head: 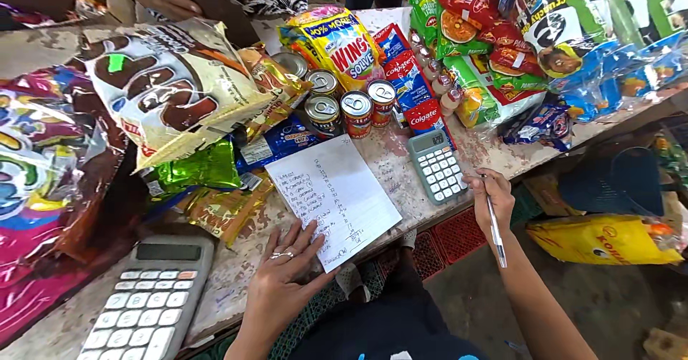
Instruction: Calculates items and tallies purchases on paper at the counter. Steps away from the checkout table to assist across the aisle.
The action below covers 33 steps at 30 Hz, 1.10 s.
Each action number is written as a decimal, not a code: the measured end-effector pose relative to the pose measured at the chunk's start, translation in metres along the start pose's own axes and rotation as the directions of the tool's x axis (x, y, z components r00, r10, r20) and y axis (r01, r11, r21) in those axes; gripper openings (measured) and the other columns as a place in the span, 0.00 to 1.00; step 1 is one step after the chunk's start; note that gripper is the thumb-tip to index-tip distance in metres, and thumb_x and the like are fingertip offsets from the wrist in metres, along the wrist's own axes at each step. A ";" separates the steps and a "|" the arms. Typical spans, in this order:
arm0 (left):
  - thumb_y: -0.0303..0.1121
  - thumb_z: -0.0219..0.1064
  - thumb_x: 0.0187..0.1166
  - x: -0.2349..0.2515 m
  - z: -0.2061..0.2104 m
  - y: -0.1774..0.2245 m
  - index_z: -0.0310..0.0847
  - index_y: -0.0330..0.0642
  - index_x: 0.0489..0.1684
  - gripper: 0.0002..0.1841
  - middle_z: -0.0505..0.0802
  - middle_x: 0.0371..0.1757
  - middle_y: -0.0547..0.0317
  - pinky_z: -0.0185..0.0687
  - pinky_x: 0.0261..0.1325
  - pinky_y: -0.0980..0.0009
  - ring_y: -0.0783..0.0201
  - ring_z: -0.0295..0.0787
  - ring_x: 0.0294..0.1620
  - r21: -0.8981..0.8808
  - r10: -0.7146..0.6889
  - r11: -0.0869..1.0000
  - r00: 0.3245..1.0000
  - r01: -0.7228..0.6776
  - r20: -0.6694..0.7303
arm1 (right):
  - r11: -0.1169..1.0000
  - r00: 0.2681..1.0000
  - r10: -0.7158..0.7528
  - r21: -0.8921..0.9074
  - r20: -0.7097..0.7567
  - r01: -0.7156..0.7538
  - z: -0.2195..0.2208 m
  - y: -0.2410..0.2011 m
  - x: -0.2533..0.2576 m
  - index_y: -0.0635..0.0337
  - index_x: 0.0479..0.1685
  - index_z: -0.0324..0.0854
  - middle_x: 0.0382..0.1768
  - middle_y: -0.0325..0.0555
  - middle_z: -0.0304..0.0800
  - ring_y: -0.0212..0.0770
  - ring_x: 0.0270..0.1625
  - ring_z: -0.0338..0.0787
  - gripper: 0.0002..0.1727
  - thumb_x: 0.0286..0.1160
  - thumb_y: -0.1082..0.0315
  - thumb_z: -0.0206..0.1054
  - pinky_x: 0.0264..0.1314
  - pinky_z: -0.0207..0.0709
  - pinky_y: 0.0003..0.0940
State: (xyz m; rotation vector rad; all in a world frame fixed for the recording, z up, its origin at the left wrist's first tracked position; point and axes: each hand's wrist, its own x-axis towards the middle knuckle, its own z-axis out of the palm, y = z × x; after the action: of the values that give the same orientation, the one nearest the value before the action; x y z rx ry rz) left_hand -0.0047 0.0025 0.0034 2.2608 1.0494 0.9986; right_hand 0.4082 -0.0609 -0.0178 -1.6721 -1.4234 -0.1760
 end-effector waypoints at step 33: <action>0.60 0.73 0.69 -0.001 0.001 -0.002 0.94 0.41 0.56 0.31 0.91 0.69 0.50 0.50 0.91 0.47 0.52 0.75 0.84 -0.005 0.018 1.000 0.999 -0.018 -0.030 | 0.993 0.993 -0.117 -0.031 0.035 0.118 0.036 -0.039 0.028 0.56 0.36 0.93 0.40 0.39 0.97 0.48 0.64 0.88 0.17 0.85 0.58 0.62 0.75 0.67 0.54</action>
State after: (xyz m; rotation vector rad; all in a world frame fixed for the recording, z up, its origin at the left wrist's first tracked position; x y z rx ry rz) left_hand -0.0055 0.0028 0.0012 2.2616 1.0394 1.0442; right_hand 0.3689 -0.0185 -0.0004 -1.6255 -1.5528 -0.2399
